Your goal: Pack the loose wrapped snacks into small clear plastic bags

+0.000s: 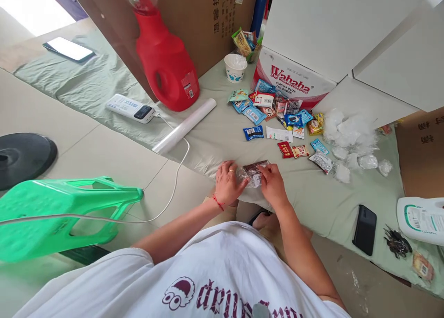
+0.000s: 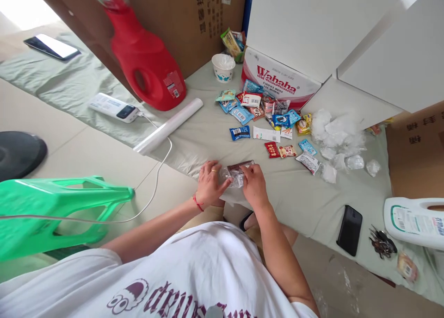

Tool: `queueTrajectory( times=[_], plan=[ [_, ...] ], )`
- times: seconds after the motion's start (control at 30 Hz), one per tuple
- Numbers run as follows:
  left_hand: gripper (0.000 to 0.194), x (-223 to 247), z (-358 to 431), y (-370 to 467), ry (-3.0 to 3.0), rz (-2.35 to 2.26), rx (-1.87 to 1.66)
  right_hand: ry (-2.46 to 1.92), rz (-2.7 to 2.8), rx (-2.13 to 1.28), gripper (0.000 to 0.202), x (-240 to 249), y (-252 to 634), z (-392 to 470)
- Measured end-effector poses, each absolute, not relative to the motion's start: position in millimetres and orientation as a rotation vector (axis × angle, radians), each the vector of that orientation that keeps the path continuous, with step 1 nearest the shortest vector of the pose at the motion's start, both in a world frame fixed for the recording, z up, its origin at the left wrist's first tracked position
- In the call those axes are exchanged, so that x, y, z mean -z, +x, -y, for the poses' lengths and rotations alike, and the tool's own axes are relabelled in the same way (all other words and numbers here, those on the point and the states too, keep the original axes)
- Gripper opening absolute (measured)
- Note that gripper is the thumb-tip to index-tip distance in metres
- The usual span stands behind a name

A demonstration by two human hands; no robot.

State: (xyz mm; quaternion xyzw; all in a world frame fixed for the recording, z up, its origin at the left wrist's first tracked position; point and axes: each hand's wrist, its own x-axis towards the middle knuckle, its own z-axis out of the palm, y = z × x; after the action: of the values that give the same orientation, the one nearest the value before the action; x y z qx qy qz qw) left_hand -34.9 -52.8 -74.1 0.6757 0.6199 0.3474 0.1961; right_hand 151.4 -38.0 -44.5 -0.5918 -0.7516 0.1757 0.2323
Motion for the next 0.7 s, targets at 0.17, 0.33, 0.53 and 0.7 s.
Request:
queueTrajectory(
  times=[0.17,0.33,0.53,0.7],
  plan=[
    [0.006,48,40,-40,1.876,-1.676,-0.569,-1.616,2.207,-0.346,0.042,42,148,50],
    [0.006,35,29,-45,1.551,-1.503,-0.52,-1.651,2.175,-0.304,0.042,43,148,57],
    [0.002,29,22,-21,1.117,-1.385,-0.747,-1.75,2.161,-0.211,0.04,44,133,55],
    [0.023,28,14,3,1.542,-1.338,-0.892,-1.709,2.122,-0.263,0.041,45,129,62]
  ],
)
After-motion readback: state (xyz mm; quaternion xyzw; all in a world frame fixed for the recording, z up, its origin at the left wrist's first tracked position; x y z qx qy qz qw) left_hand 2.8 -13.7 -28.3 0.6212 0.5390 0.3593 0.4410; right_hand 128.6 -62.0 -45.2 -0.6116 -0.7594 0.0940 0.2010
